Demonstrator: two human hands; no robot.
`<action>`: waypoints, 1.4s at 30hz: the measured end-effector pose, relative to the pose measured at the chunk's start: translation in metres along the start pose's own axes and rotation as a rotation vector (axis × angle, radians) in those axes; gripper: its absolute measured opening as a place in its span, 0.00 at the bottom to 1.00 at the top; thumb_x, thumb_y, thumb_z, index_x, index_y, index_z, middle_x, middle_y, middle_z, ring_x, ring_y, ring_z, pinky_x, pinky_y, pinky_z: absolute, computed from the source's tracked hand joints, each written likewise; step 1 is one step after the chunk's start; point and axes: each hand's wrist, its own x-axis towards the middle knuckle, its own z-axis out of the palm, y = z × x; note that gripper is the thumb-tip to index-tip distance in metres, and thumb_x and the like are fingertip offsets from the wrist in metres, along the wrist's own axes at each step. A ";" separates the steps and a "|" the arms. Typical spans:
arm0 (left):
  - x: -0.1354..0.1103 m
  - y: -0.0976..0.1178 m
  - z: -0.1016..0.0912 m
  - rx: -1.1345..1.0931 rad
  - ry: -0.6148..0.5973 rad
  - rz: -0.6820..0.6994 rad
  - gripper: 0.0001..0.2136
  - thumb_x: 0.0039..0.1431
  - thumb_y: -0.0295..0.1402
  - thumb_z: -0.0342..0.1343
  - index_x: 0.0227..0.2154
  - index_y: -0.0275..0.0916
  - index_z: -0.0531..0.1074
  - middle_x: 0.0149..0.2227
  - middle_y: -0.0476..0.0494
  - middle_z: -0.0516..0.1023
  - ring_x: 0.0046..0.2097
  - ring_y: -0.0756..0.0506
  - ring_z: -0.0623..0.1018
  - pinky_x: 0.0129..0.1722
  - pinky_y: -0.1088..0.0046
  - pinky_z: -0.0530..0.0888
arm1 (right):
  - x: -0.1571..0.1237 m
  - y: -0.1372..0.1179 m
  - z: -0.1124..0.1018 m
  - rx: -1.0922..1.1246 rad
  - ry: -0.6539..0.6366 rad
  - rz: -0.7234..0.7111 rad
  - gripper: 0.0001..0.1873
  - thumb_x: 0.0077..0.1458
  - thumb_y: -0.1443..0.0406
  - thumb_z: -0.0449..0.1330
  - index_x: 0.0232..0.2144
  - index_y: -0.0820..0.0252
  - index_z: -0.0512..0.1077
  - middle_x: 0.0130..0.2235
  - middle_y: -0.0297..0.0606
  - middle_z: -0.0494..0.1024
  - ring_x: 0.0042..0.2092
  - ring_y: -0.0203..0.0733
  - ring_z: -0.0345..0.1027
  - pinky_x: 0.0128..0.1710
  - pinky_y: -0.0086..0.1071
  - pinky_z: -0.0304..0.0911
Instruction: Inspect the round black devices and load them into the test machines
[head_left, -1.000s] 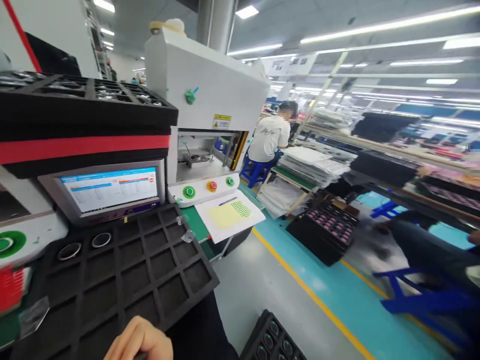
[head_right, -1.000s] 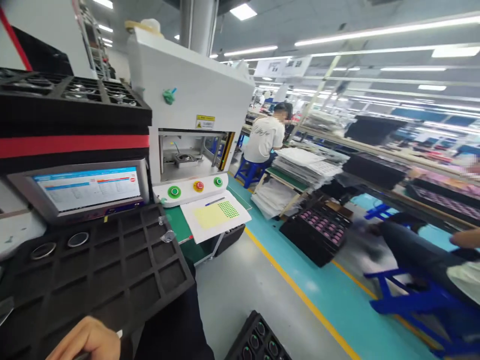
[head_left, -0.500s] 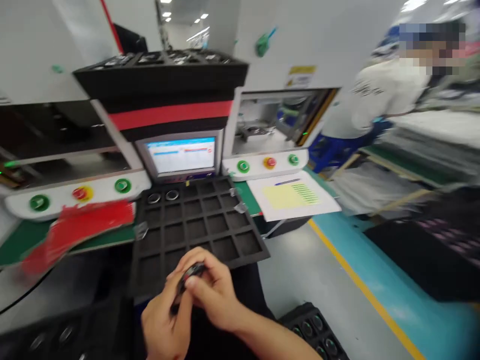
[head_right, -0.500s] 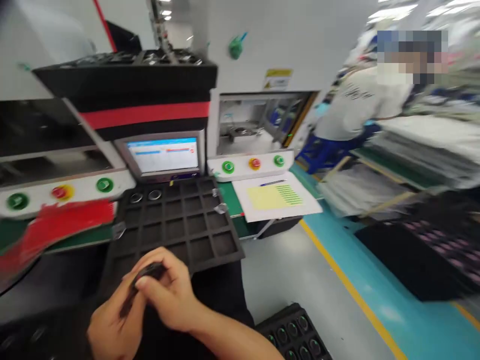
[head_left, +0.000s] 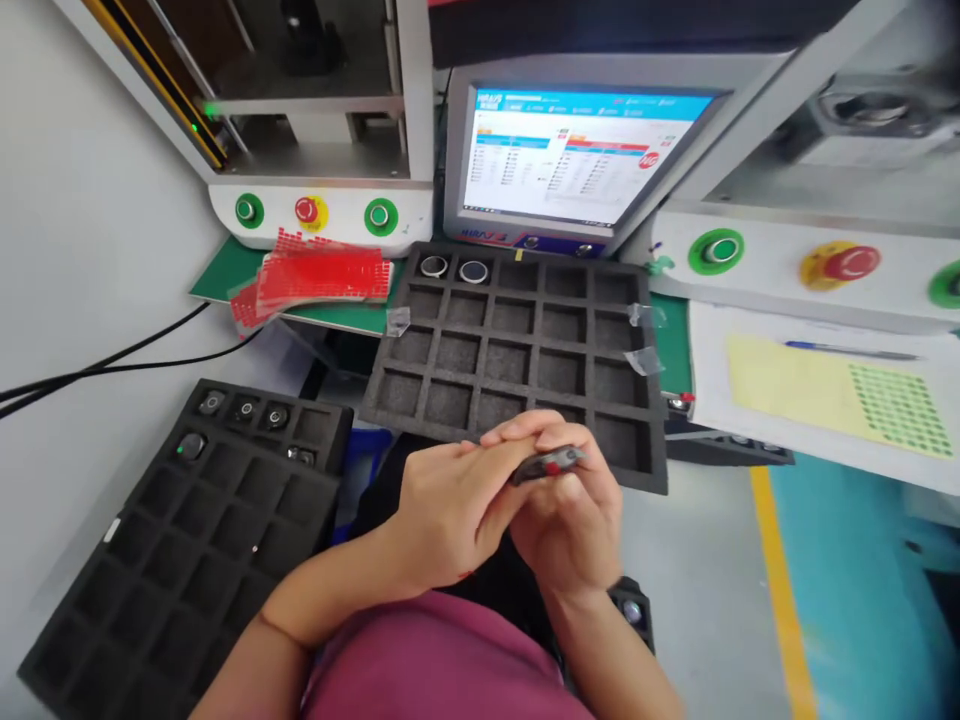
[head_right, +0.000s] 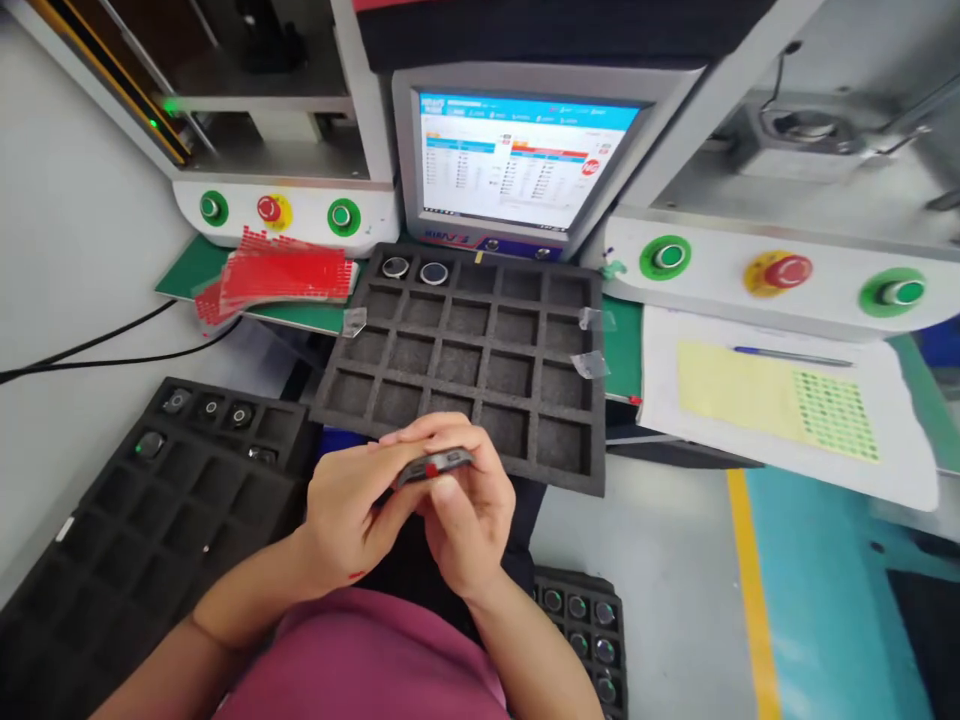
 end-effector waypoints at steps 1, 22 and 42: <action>0.001 -0.001 0.000 0.013 -0.010 0.016 0.11 0.72 0.32 0.46 0.45 0.33 0.73 0.32 0.45 0.83 0.30 0.50 0.82 0.31 0.77 0.75 | 0.001 -0.002 -0.001 0.028 -0.002 0.022 0.08 0.61 0.59 0.62 0.40 0.54 0.75 0.41 0.39 0.73 0.43 0.43 0.74 0.39 0.38 0.78; 0.005 -0.011 -0.005 -0.165 -0.079 -0.106 0.10 0.71 0.32 0.48 0.44 0.36 0.75 0.27 0.49 0.82 0.27 0.50 0.81 0.30 0.78 0.74 | 0.006 0.008 0.007 -0.194 0.061 -0.043 0.07 0.64 0.58 0.61 0.37 0.54 0.70 0.38 0.38 0.75 0.39 0.43 0.76 0.24 0.28 0.72; 0.079 -0.118 0.051 -0.191 -0.305 -0.768 0.06 0.56 0.29 0.62 0.36 0.35 0.72 0.24 0.52 0.74 0.28 0.47 0.79 0.33 0.71 0.77 | 0.009 0.009 -0.064 -0.552 0.403 -0.062 0.05 0.58 0.65 0.64 0.38 0.59 0.75 0.37 0.38 0.81 0.38 0.38 0.78 0.41 0.33 0.76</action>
